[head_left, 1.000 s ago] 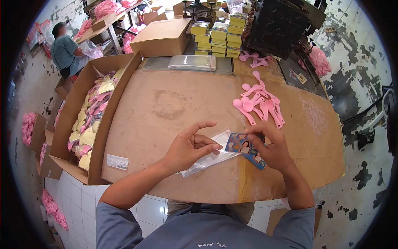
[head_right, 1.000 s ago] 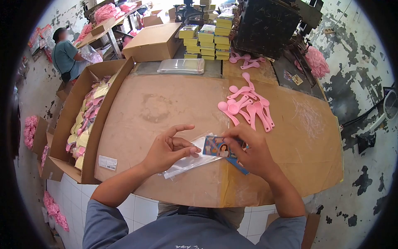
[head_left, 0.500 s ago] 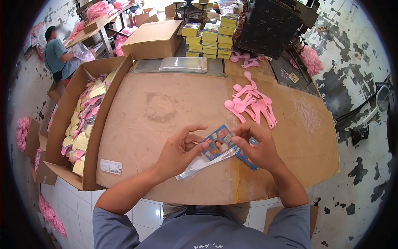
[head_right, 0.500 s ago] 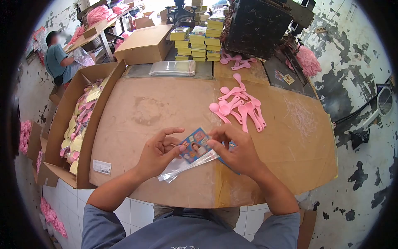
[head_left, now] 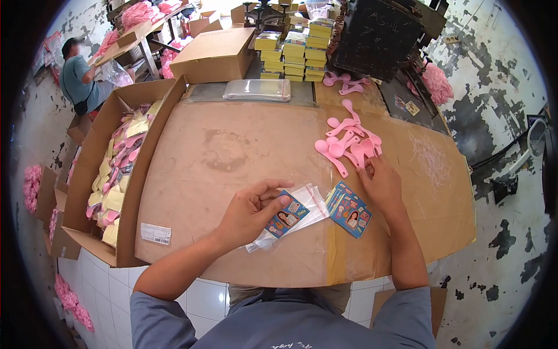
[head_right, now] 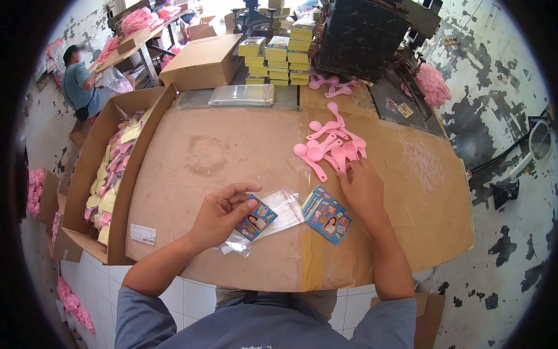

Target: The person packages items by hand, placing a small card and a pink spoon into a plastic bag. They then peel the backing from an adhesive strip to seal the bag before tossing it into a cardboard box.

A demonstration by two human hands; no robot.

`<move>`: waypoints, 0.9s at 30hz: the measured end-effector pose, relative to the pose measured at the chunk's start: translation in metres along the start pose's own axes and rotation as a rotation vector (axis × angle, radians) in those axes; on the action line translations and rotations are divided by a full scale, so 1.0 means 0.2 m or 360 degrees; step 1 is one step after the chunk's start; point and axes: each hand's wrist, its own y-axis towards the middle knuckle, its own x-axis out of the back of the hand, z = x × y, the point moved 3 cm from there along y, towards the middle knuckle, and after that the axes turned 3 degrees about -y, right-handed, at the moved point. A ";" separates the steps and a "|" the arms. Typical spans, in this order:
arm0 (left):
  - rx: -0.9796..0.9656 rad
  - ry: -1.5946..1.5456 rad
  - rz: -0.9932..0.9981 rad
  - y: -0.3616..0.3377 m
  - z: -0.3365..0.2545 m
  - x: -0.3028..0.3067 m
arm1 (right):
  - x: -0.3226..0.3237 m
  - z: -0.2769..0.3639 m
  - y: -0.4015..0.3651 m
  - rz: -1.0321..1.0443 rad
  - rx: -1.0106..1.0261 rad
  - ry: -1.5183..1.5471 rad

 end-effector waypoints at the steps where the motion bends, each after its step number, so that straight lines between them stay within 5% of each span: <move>1: -0.0004 -0.0013 0.0017 0.00 0.00 -0.01 | 0.00 0.01 0.00 0.0002 0.0006 0.0025; 4: -0.0022 -0.0018 0.0015 -0.01 0.00 -0.01 | 0.01 0.02 0.01 -0.0178 0.0123 0.0538; 7: -0.0021 -0.0007 0.0003 0.00 0.00 -0.01 | 0.13 0.17 -0.07 0.0477 0.0175 0.1157; 16: 0.0034 0.0258 0.0092 0.00 0.05 0.00 | 0.25 0.36 -0.16 0.0522 0.0952 0.1031; 22: -0.0107 0.0485 0.0197 -0.02 0.05 -0.03 | 0.27 0.47 -0.19 0.0627 0.1002 0.0955; 27: -0.0173 0.0379 0.0314 -0.03 0.07 -0.06 | 0.19 0.61 -0.25 0.1041 0.0939 0.1604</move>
